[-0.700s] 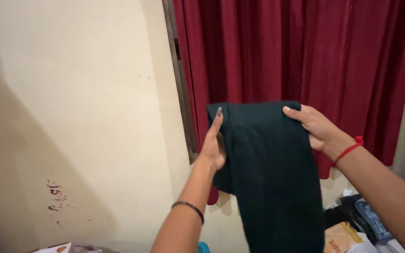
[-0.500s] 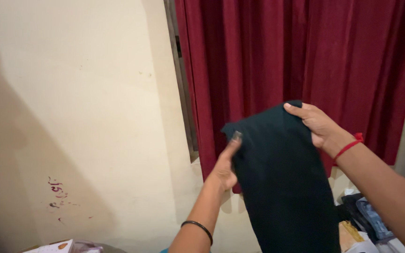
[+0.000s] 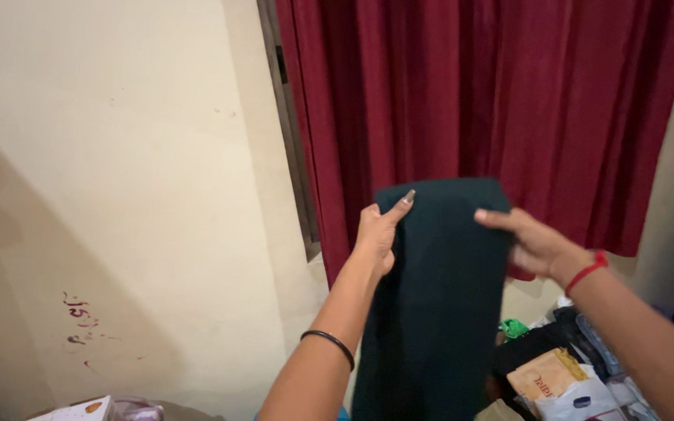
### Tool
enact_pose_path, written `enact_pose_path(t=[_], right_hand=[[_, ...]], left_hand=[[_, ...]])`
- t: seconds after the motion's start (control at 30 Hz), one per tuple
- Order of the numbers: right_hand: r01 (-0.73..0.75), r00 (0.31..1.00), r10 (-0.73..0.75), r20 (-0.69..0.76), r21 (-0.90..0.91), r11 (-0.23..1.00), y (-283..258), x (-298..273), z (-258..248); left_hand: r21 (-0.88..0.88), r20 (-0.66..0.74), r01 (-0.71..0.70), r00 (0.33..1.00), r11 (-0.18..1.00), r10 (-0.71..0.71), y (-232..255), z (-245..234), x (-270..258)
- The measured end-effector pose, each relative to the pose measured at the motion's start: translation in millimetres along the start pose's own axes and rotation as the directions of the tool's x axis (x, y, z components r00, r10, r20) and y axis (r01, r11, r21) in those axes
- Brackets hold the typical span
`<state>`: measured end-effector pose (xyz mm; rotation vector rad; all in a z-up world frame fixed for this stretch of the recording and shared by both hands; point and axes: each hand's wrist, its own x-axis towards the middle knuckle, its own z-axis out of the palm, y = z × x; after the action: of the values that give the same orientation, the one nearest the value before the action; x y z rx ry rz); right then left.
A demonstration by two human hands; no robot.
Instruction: The person hangs a pair of dark pants and an orange shirt onto a plastic hanger, then places them into a closet alongside other garments. They then place a green plastic bag and several folded clothing items into the closet shelves and drawers.
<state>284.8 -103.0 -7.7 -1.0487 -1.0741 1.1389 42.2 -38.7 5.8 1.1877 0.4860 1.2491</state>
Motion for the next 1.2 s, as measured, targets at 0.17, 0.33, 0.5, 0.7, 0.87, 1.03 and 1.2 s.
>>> enact_pose_path(t=[0.17, 0.33, 0.5, 0.7, 0.87, 1.03, 1.2], right_hand=[[0.032, 0.999, -0.033, 0.037, 0.028, 0.999, 9, -3, 24], [0.104, 0.994, -0.107, 0.030, 0.081, 0.991, -4, 0, 37], [0.159, 0.982, -0.169, 0.085, 0.119, 0.980, -8, 13, 40], [0.081, 0.997, -0.082, -0.004, -0.073, 0.994, -22, 12, 21], [-0.060, 0.997, 0.069, 0.031, -0.245, 0.968, -5, 5, 4], [-0.008, 0.999, 0.010, 0.046, -0.044, 0.999, -4, 9, 0], [-0.008, 1.000, 0.007, 0.021, 0.026, 1.000, -12, 0, 14]], left_hand=[[0.135, 0.031, -0.016, 0.999, 0.991, 0.012, 12, -13, 1], [0.185, 0.025, 0.150, 0.987, 0.971, -0.157, 3, -46, -13], [0.226, 0.033, 0.285, 0.953, 0.931, -0.300, -16, -53, -35], [0.170, 0.077, 0.011, 0.997, 0.985, -0.024, -3, -26, -31], [0.111, 0.086, -0.011, 0.996, 0.994, 0.001, 10, -14, -26], [0.222, 0.066, 0.064, 0.995, 0.973, -0.080, 10, -26, -23], [0.368, 0.034, 0.031, 0.998, 0.929, -0.047, 7, -38, -18]])
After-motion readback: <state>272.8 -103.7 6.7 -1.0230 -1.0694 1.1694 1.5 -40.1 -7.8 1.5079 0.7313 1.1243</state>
